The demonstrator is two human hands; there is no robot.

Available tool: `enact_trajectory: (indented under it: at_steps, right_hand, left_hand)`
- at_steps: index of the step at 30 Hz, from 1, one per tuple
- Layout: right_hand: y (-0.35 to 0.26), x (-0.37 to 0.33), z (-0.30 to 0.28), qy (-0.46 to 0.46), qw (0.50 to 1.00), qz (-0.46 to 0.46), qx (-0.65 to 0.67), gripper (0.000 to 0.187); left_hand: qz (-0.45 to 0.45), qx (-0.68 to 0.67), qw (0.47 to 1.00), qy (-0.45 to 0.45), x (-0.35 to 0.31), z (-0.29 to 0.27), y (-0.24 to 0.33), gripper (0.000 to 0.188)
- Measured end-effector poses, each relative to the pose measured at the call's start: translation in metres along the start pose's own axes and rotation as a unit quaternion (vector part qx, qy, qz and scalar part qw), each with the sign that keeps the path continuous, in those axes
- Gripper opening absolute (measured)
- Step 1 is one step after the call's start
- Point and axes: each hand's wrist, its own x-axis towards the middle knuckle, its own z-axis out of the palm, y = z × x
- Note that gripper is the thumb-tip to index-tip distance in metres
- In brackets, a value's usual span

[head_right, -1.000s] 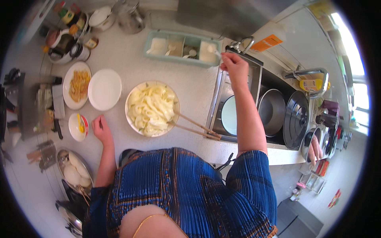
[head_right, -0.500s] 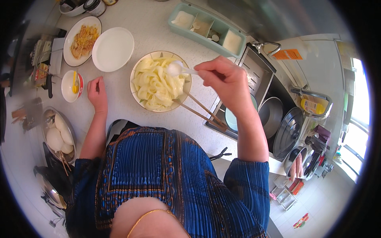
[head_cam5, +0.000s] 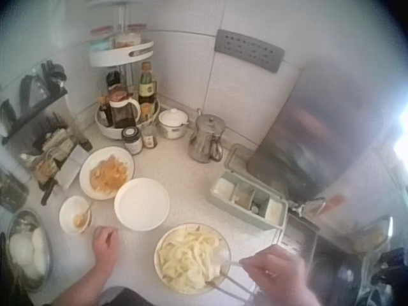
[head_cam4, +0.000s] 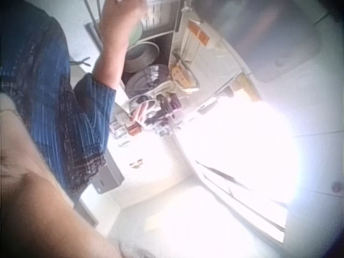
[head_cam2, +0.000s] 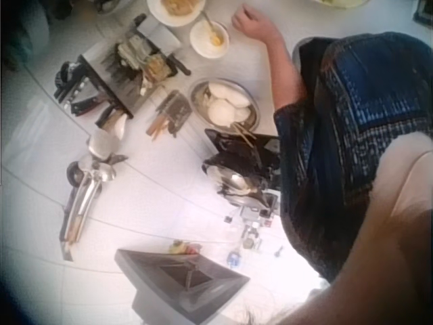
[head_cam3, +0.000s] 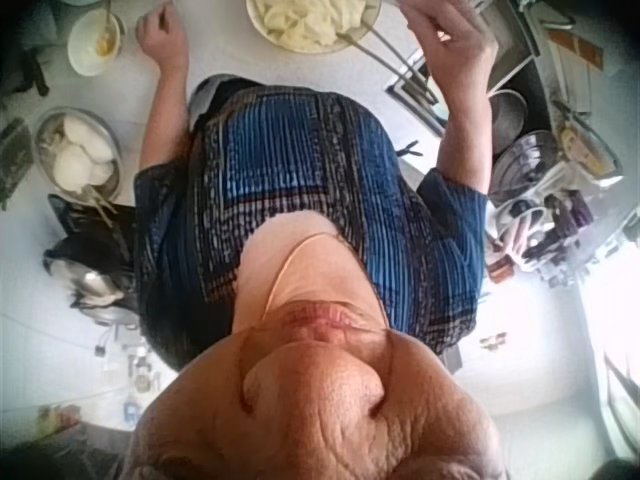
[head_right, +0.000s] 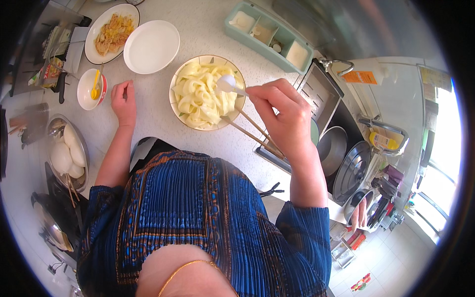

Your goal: The person adds dry seasoning with a spoon, pours a liquid from a bottle, and adds a dark sauce with a spoon to a bowl of noodles.

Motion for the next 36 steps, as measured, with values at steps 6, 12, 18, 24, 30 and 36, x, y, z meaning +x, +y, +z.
enact_trajectory:
  at_steps: [6, 12, 18, 24, 30, 36]
  right_hand:
    - [0.000, -0.003, -0.003, 0.015, 0.997, -0.059, -0.056, 0.010]
    - [0.003, -0.004, 0.000, 0.018, 0.998, -0.041, -0.055, 0.010]
    - [0.010, -0.002, 0.004, 0.019, 0.999, -0.014, -0.039, 0.009]
    - [0.017, -0.002, 0.005, 0.009, 0.999, 0.000, -0.045, 0.010]
    - [0.024, 0.001, 0.005, 0.004, 1.000, 0.013, -0.025, 0.010]
    - [0.030, 0.001, 0.010, -0.018, 1.000, 0.021, 0.010, 0.011]
  left_hand:
    - [-0.003, 0.001, 1.000, 0.002, 0.000, 0.002, -0.008, 0.005]
    - [0.005, 0.016, 1.000, 0.003, 0.000, 0.002, -0.003, 0.005]
    - [-0.003, 0.009, 1.000, 0.003, 0.000, 0.002, -0.004, 0.005]
    - [-0.016, 0.001, 1.000, -0.003, 0.001, 0.002, 0.000, 0.005]
    - [-0.004, 0.009, 1.000, 0.005, 0.001, 0.003, -0.001, 0.005]
    - [0.005, 0.016, 1.000, 0.003, 0.001, 0.002, -0.001, 0.005]
